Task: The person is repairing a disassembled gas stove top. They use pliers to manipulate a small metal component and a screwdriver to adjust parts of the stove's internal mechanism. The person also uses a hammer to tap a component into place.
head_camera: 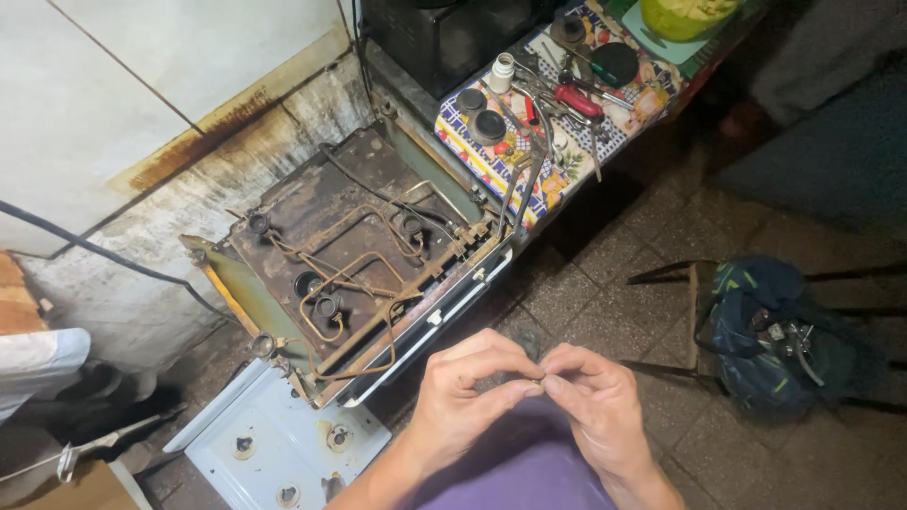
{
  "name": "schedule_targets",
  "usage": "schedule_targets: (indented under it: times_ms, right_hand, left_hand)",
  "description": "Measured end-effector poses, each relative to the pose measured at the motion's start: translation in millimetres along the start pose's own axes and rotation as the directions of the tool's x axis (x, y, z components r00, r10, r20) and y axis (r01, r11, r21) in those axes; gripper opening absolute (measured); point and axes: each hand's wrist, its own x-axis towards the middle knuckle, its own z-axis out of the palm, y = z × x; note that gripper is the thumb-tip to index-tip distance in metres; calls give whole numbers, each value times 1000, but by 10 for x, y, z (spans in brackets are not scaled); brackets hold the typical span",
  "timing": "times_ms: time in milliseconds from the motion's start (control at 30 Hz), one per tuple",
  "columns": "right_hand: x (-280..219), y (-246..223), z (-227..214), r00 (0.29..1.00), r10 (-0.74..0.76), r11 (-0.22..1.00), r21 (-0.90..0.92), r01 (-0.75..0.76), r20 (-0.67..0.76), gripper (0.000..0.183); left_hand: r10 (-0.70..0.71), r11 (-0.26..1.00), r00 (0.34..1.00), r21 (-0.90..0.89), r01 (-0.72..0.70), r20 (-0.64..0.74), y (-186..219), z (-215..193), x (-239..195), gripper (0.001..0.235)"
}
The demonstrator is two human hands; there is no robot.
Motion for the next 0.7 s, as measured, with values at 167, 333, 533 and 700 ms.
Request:
schedule_targets:
  times_ms: [167,333,533,700]
  right_hand:
    - [32,20,-33,999,-30,999,-42,29,-35,6]
    - [125,-16,-103,993,-71,974,-222,48,-94,4]
    - [555,10,-432,999,16,920,-390,-27,-31,11]
    - [1230,79,-897,992,128,812,-576,-95,17,10]
  left_hand:
    - [38,993,993,110,-50,109,-27,-41,89,18]
    - [33,986,989,156,-55,141,-145,12,236,20]
    - [-30,969,995,246,6,92,-453,65,633,6]
    - [-268,912,961,302,277,-71,-871,147,1130,5]
